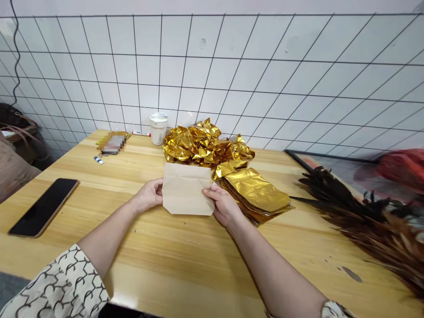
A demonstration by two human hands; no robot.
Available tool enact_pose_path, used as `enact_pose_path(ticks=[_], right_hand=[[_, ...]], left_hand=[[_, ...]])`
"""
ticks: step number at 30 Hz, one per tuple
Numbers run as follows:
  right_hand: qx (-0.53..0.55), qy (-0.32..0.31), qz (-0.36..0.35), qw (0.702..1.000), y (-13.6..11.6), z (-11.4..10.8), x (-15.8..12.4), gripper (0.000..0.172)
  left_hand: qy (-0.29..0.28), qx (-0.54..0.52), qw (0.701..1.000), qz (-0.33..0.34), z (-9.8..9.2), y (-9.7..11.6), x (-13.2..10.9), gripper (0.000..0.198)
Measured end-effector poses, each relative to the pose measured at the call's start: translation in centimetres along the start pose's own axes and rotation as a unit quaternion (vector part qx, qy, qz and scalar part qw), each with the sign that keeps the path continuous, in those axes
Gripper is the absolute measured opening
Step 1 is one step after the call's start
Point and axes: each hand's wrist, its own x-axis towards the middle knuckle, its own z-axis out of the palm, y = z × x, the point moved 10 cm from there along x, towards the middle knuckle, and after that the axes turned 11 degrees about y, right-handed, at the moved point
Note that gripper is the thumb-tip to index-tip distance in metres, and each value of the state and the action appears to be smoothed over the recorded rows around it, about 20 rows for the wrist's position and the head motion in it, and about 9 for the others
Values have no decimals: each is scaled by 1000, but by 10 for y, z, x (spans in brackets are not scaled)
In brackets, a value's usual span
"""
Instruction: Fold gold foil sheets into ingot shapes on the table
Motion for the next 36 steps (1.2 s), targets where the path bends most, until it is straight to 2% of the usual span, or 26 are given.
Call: enact_pose_path(ticks=[6,12,15,19,21,24,26,28,32,36], right_hand=[[-34,-6,-3,999,6,-1,2,11],[-63,-9,-14,998,9,0,4,9],[-70,-7,-18,997,9,0,5,8],[-78,-4,-26,997,8,-1,4,13],[-72,-6,-34,997,5,0,2,16],[-33,-23,-51,998,-5,5,-5,28],[-5,-40,-67,997,-12,9,-10,43],[6,-63,-83,995,-18,14,-15,49],[4,-97,-105,990,-23,22,-21,40],[-54,-50,-130,989,-21,16,-16,31]], left_hand=[[26,-15,999,28,-6,5,2,51],[125,-21,986,106,-28,19,3,96],[139,0,981,136,-30,25,1,83],[128,32,984,122,-28,22,0,34],[136,39,985,103,-30,17,2,20],[168,22,983,71,-39,8,6,18],[190,6,980,55,-45,3,9,22],[202,-11,978,40,-50,-2,11,26],[211,-33,977,22,-55,-6,14,29],[183,-27,983,-7,-50,-12,15,28]])
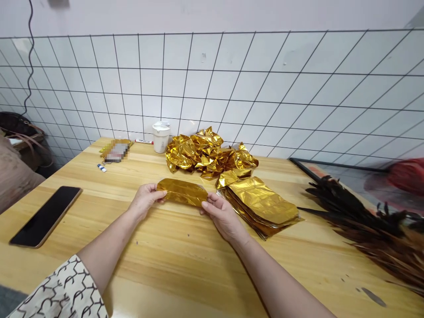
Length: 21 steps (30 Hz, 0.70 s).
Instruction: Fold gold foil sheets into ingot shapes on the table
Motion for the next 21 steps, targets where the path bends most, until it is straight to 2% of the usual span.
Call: enact_pose_path(ticks=[4,7,9,11,12,13,14,16,18,21], right_hand=[[-66,83,-24,994,5,-18,5,32],[-94,111,-42,989,5,-25,7,33],[-123,120,-59,983,2,-28,9,30],[-164,125,-82,975,-1,-29,11,24],[-186,126,-94,970,-2,-29,11,21],[-209,126,-107,964,-4,-29,12,17],[-234,125,-120,957,-4,-28,12,14],[-288,115,-143,940,-4,-26,13,10],[-345,102,-158,920,-1,-24,14,11],[-438,82,-165,880,3,-21,14,18]], left_hand=[[-43,41,998,-15,8,-9,-2,30],[-31,112,993,8,3,-14,1,29],[22,185,980,65,-8,-7,3,31],[72,257,949,170,-13,12,-2,37],[77,286,927,232,-9,23,-8,39],[60,308,902,297,-1,32,-17,38],[17,323,881,347,12,36,-27,32],[-83,352,840,405,38,32,-47,27],[-163,406,797,417,58,16,-62,39],[-255,536,718,364,74,-21,-72,62]])
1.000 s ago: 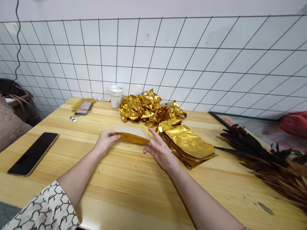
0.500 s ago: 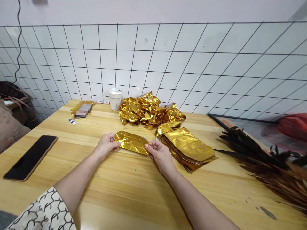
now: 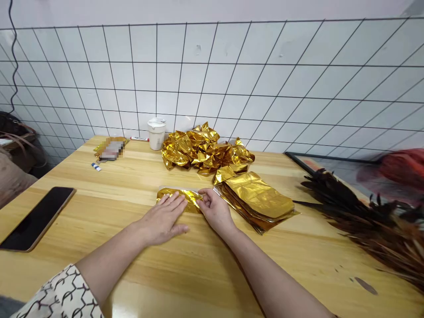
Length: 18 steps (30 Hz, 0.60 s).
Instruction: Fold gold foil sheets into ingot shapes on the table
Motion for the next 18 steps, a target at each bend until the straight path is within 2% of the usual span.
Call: enact_pose_path(ticks=[1,3,6,7,9,11,14,18], right_hand=[[-37,-3,-17,999,-2,0,0,21],[-111,11,-77,991,-15,-5,-3,27],[-169,41,-201,964,-47,-8,-16,35],[-167,32,-237,957,-57,-4,-23,38],[-145,-33,-292,945,-72,13,-40,46],[-134,-117,-309,934,-78,32,-55,56],[-134,-213,-286,925,-73,53,-66,66],[-157,-249,-236,926,-61,58,-63,75]], left_hand=[[-40,26,999,-5,9,0,-2,67],[-81,61,995,-13,18,-2,-6,71],[-87,75,993,-12,17,-1,-6,72],[-87,72,994,-10,15,0,-5,72],[-82,61,995,-6,12,2,-4,72],[-83,50,995,-2,12,4,-3,72],[-94,47,994,-4,14,3,-4,73],[-97,47,994,-15,15,3,-4,74]])
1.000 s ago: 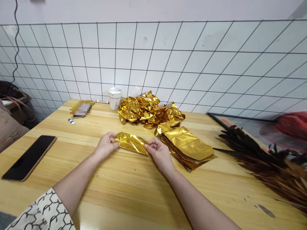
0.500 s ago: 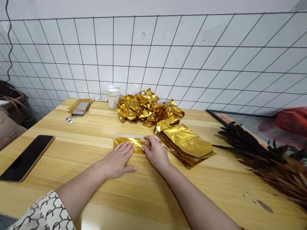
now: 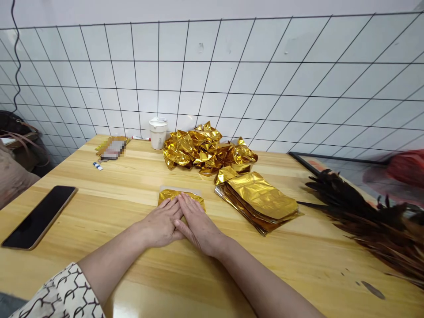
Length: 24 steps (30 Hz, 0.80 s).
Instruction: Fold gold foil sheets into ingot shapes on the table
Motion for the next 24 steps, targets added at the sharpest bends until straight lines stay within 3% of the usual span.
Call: enact_pose_path(ticks=[10,16,21,24], right_hand=[[-62,-32,50,996,9,1,1,76],[-93,-51,85,991,18,0,-1,72],[-117,-39,103,987,25,0,-4,71],[-126,-26,97,987,27,4,-3,69]], left_hand=[[20,42,999,-22,-4,-16,-4,84],[-18,68,995,-77,-10,-30,-8,92],[-29,91,991,-90,-16,-31,-10,90],[-8,105,989,-101,-17,-30,-8,91]])
